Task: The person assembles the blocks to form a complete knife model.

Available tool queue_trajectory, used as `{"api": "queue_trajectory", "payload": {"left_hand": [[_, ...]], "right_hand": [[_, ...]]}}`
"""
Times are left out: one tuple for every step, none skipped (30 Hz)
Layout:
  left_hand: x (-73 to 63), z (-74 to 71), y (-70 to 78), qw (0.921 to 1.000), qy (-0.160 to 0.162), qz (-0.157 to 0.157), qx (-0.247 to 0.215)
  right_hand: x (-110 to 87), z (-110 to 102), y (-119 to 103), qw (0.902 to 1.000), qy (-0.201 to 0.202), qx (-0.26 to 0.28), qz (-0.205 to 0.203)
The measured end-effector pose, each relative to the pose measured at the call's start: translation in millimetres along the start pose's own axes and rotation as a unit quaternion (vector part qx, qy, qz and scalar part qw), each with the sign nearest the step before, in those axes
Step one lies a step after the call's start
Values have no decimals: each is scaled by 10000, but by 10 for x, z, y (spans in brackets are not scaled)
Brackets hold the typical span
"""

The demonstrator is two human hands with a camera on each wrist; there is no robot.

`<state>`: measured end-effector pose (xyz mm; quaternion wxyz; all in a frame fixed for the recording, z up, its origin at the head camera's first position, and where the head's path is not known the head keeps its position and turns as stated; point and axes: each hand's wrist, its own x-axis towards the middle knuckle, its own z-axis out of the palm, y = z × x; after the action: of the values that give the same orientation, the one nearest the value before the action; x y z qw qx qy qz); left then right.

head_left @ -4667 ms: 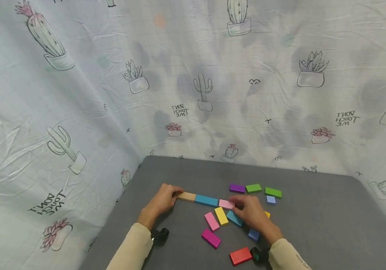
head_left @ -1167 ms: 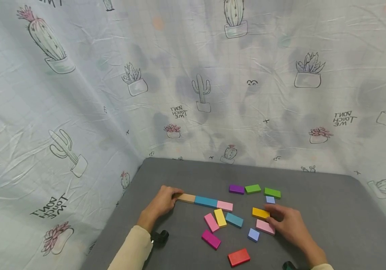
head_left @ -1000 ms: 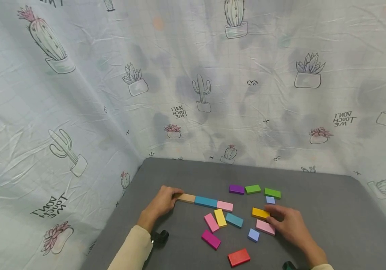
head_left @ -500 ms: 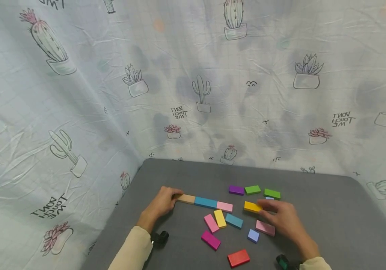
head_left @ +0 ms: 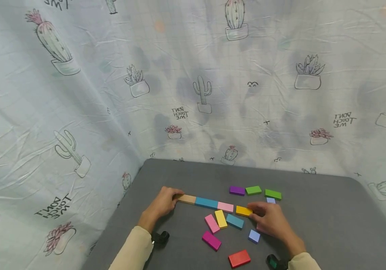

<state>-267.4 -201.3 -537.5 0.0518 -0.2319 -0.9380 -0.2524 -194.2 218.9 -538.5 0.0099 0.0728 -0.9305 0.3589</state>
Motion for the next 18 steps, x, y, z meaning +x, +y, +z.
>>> {"api": "queue_trajectory", "payload": {"left_hand": [[1, 2, -2, 10000, 8, 16, 4], [2, 2, -2, 10000, 14, 24, -3], [3, 3, -3, 10000, 15, 22, 6], [4, 4, -4, 10000, 16, 22, 13], [4, 5, -6, 10000, 18, 20, 17], [4, 6, -6, 10000, 23, 22, 25], [4, 7, -7, 10000, 24, 17, 32], [4, 7, -6, 10000, 22, 11, 33], [3, 6, -5, 10000, 18, -1, 29], [3, 6, -3, 10000, 16, -6, 15], [2, 6, 0, 10000, 16, -12, 11], [2, 6, 3, 10000, 11, -16, 19], [1, 6, 5, 10000, 5, -24, 17], [1, 6, 9, 10000, 0, -33, 15], [0, 6, 10, 10000, -2, -32, 15], [0, 7, 12, 10000, -4, -31, 20], [-1, 7, 13, 10000, -2, -27, 21], [-2, 7, 14, 10000, -8, -27, 17]], "right_hand": [[4, 10, -3, 10000, -6, -25, 12], [9, 17, -8, 10000, -6, -35, 2], [16, 23, -13, 10000, 2, -64, -23], [20, 28, -18, 10000, 14, -87, -38], [23, 31, -22, 9999, 24, -108, -50], [27, 34, -25, 9999, 31, -125, -76], [31, 37, -28, 9999, 39, -131, -95], [34, 40, -30, 9998, 45, -130, -114], [34, 43, -33, 9998, 58, -131, -115], [35, 46, -33, 9998, 65, -122, -117], [36, 50, -33, 9998, 72, -121, -130], [37, 54, -32, 9998, 80, -121, -142], [38, 57, -33, 9998, 87, -111, -140], [38, 60, -33, 9998, 91, -103, -142], [36, 62, -36, 9998, 90, -91, -136], [35, 65, -34, 9998, 86, -93, -135], [35, 67, -36, 9998, 82, -85, -134], [33, 69, -37, 9999, 79, -79, -124]]}}
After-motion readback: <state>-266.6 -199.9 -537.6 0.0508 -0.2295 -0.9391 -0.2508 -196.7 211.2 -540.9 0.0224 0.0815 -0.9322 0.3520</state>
